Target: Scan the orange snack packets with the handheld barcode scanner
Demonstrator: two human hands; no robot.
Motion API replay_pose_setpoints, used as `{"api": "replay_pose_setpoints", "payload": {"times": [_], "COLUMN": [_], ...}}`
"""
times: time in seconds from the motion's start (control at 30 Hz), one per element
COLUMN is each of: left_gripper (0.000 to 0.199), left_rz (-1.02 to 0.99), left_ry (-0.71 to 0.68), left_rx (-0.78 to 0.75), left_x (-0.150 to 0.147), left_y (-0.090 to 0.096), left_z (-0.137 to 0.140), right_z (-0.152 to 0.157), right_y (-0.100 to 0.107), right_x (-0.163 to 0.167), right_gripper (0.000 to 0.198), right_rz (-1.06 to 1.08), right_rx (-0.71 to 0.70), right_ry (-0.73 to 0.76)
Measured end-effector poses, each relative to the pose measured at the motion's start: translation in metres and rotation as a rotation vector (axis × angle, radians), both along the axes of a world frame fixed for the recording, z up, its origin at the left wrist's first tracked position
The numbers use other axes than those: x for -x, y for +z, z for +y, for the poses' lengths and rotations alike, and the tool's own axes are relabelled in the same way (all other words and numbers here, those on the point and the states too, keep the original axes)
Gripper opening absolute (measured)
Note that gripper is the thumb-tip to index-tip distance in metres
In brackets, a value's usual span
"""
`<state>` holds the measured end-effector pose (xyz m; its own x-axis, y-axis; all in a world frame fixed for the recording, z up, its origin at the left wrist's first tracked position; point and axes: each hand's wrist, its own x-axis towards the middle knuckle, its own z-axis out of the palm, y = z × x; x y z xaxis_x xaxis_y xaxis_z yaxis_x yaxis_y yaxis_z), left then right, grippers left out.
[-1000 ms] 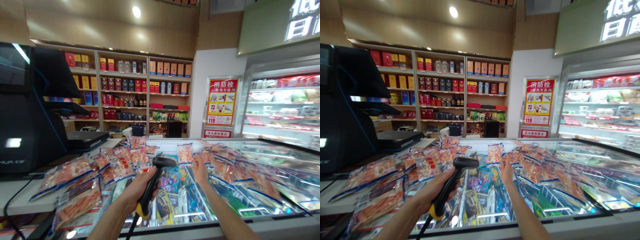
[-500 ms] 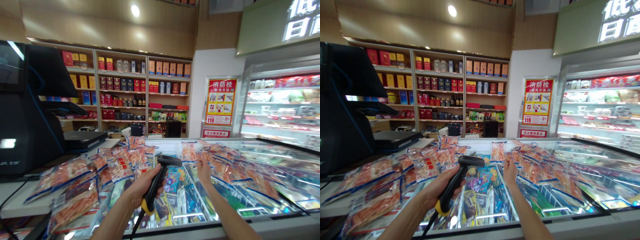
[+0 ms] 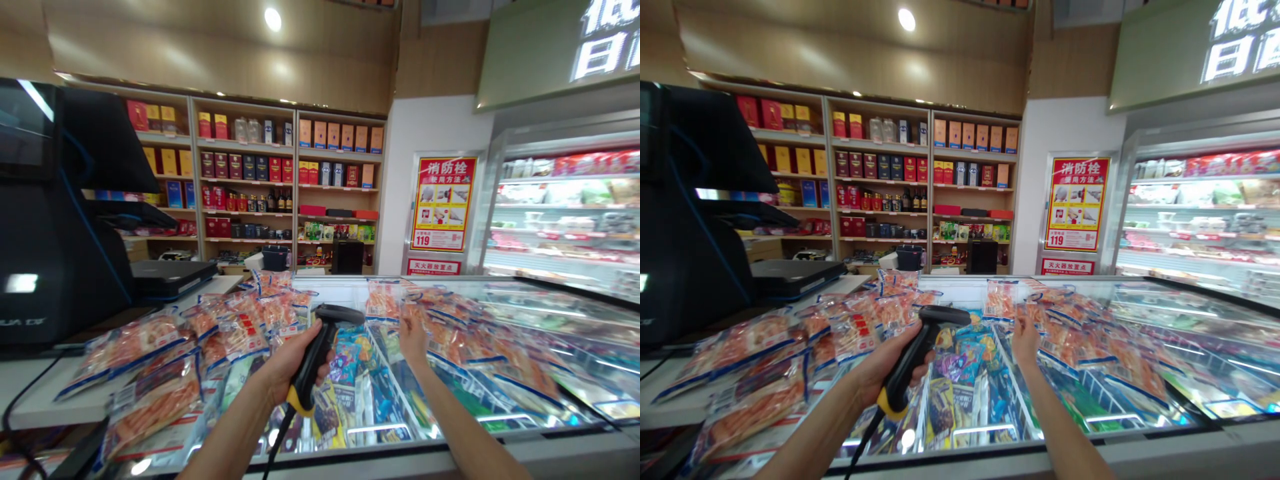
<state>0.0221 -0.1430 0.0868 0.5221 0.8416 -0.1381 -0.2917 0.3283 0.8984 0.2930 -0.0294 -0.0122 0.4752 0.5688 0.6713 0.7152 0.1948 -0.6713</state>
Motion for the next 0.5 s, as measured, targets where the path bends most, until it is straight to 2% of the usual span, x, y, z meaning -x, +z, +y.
{"api": "replay_pose_setpoints", "payload": {"times": [0.27, 0.5], "left_gripper": [0.046, 0.042], "left_rz": [0.038, 0.155], "left_ry": [-0.056, 0.031], "left_rx": [0.028, -0.111], "left_x": [-0.004, -0.012], "left_y": [-0.001, 0.004], "left_z": [0.007, 0.008], "right_z": [-0.003, -0.002], "right_y": [-0.004, 0.0], "right_x": [-0.002, -0.007], "right_gripper": [0.034, 0.031], "right_rz": [0.013, 0.024], "right_rx": [-0.041, -0.025], "right_ry": [0.056, 0.011]}}
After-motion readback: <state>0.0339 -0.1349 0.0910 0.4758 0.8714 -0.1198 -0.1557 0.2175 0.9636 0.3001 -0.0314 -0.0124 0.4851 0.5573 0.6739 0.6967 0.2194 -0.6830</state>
